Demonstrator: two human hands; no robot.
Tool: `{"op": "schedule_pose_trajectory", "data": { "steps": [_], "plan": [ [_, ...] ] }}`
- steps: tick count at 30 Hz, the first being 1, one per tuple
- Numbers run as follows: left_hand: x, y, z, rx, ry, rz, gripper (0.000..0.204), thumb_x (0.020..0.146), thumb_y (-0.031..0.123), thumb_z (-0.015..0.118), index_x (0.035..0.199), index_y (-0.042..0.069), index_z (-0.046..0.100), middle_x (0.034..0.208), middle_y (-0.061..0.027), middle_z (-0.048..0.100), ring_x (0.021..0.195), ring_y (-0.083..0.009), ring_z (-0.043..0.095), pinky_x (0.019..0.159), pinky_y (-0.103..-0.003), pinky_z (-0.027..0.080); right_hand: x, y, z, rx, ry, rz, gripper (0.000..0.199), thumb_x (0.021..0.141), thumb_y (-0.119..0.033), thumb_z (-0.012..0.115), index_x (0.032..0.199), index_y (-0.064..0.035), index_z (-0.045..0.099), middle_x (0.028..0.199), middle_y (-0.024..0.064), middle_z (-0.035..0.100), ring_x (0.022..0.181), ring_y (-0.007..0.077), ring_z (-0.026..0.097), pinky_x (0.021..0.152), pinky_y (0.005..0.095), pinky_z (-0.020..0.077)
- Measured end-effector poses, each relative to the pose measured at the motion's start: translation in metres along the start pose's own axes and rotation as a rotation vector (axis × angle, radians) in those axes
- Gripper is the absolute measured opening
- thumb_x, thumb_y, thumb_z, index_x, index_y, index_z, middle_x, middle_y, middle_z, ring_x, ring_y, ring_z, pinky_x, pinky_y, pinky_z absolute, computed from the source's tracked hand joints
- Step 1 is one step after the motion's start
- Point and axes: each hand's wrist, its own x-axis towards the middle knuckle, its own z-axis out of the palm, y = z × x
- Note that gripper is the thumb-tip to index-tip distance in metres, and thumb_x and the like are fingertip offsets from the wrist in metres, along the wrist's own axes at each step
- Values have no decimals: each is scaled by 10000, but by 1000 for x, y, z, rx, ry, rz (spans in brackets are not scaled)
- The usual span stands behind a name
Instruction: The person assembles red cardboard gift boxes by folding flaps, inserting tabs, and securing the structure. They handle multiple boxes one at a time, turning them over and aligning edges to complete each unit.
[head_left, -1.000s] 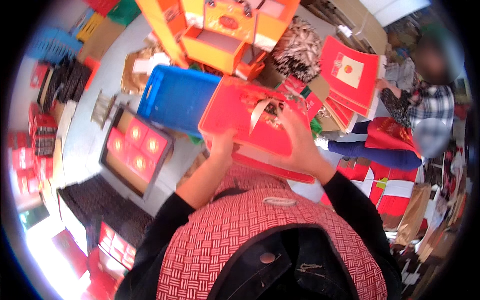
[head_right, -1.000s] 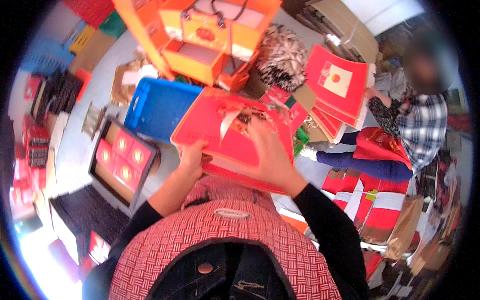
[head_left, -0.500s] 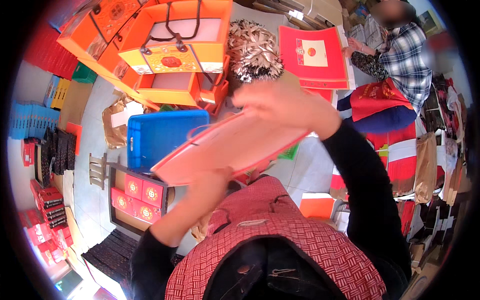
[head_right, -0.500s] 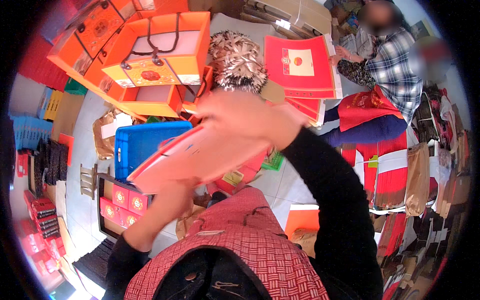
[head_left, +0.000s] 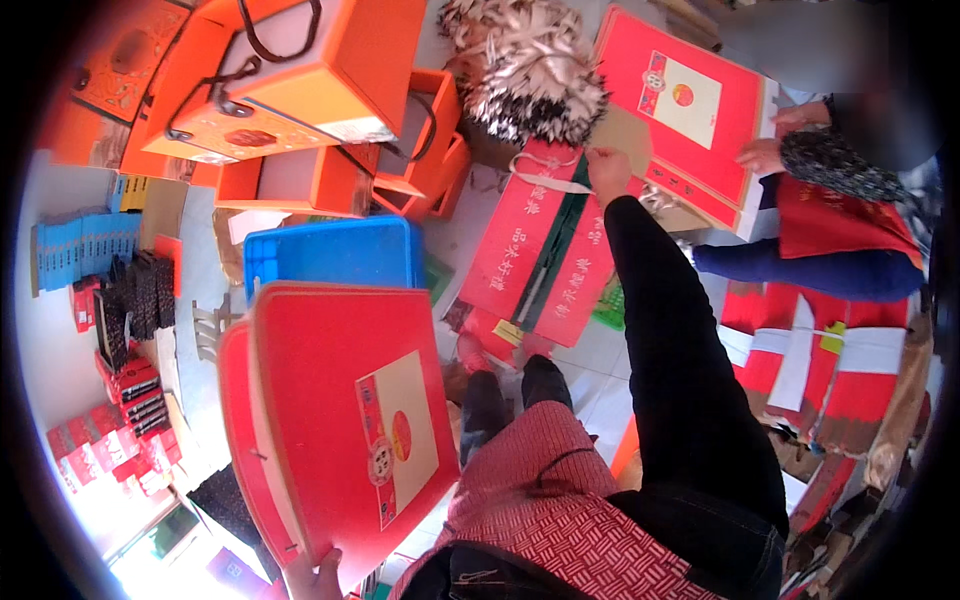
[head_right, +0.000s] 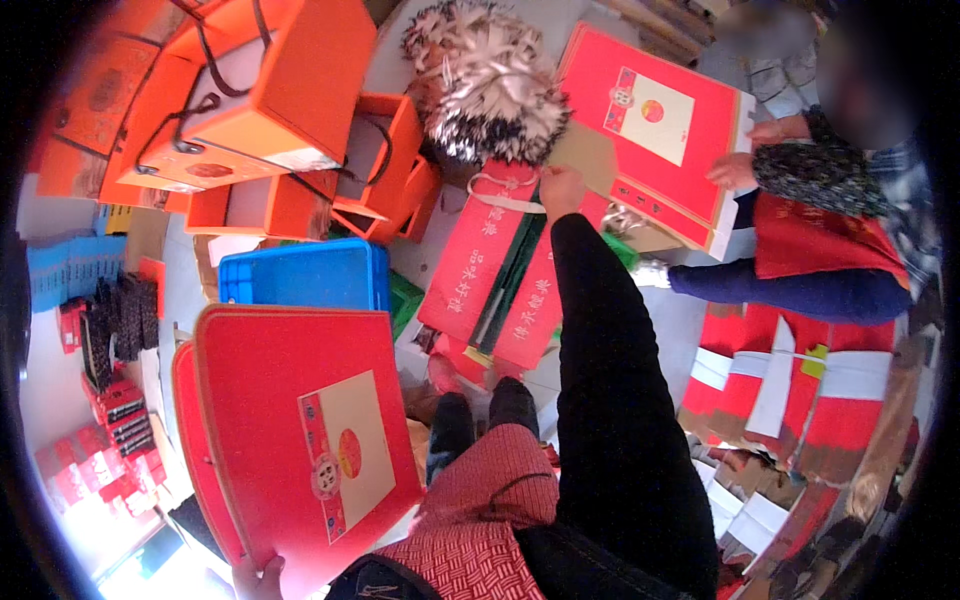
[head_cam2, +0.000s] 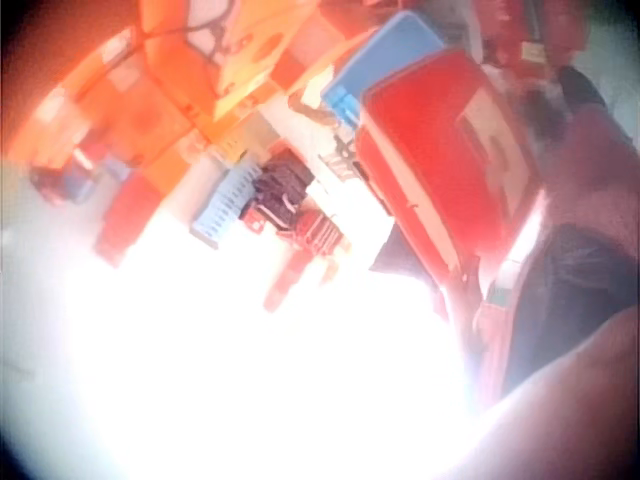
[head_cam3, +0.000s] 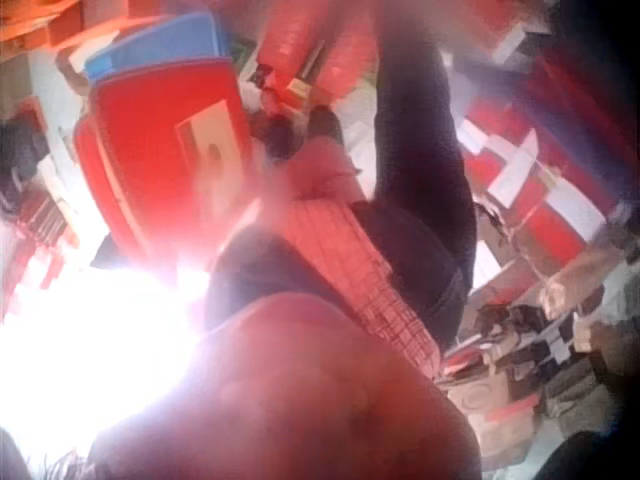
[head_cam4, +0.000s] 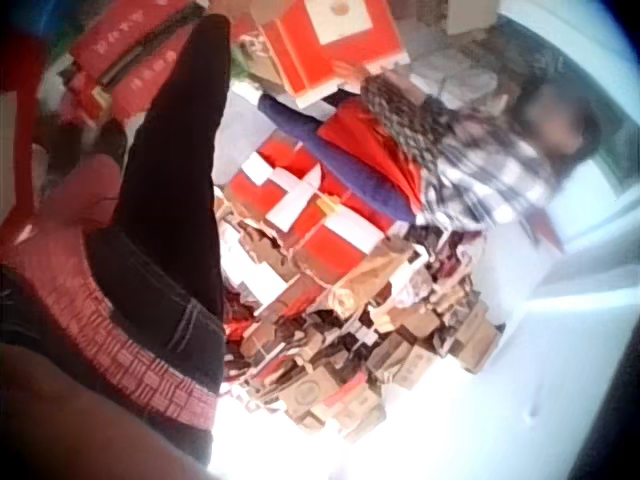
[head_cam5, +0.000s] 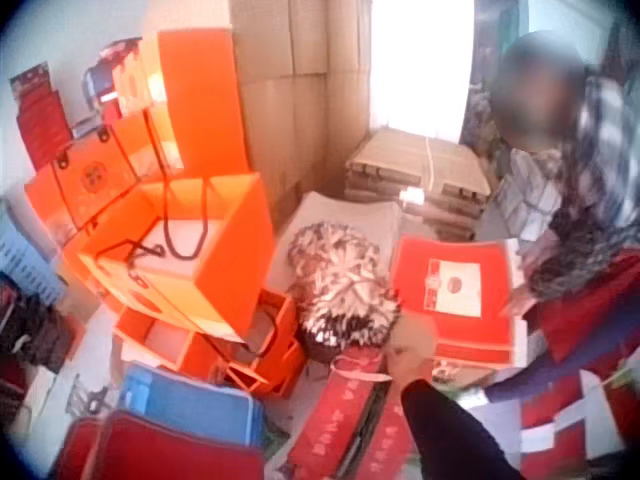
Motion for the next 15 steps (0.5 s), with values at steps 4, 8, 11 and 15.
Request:
{"op": "schedule_pose_trajectory", "data": {
  "steps": [4, 8, 11, 15],
  "plan": [
    [28, 30, -9, -690, -190, -795, 484, 800, 280, 684, 1175, 21, 522, 981, -166, 603, 879, -295, 574, 789, -419, 454, 14, 22, 50, -203, 104, -180, 347, 727, -336, 691, 704, 8, 650, 748, 213, 640, 716, 385, 627, 634, 439, 496],
    [-4, 34, 36, -508, 87, -773, 555, 777, 314, 705, 1175, -11, 494, 965, -186, 593, 864, -307, 576, 745, -411, 473, 34, 48, 66, -215, -65, -221, 287, 740, -265, 680, 726, 20, 647, 717, 193, 633, 671, 324, 636, 593, 414, 481],
    [-49, 29, 56, -310, 108, -720, 597, 758, 343, 724, 1209, 30, 488, 1075, -210, 560, 952, -334, 541, 842, -452, 442, 5, 32, 29, 388, -223, -46, 211, 795, -193, 661, 749, 12, 646, 672, 82, 630, 675, 197, 619, 603, 316, 457],
    [59, 98, -52, -1422, 125, -901, 332, 813, 17, 561, 1140, -34, 538, 1008, -58, 613, 876, -112, 560, 757, -268, 457, -52, -54, -90, 1291, -575, 229, 92, 862, -110, 611, 813, -39, 579, 790, 80, 636, 536, 118, 542, 490, 244, 442]
  ]
}}
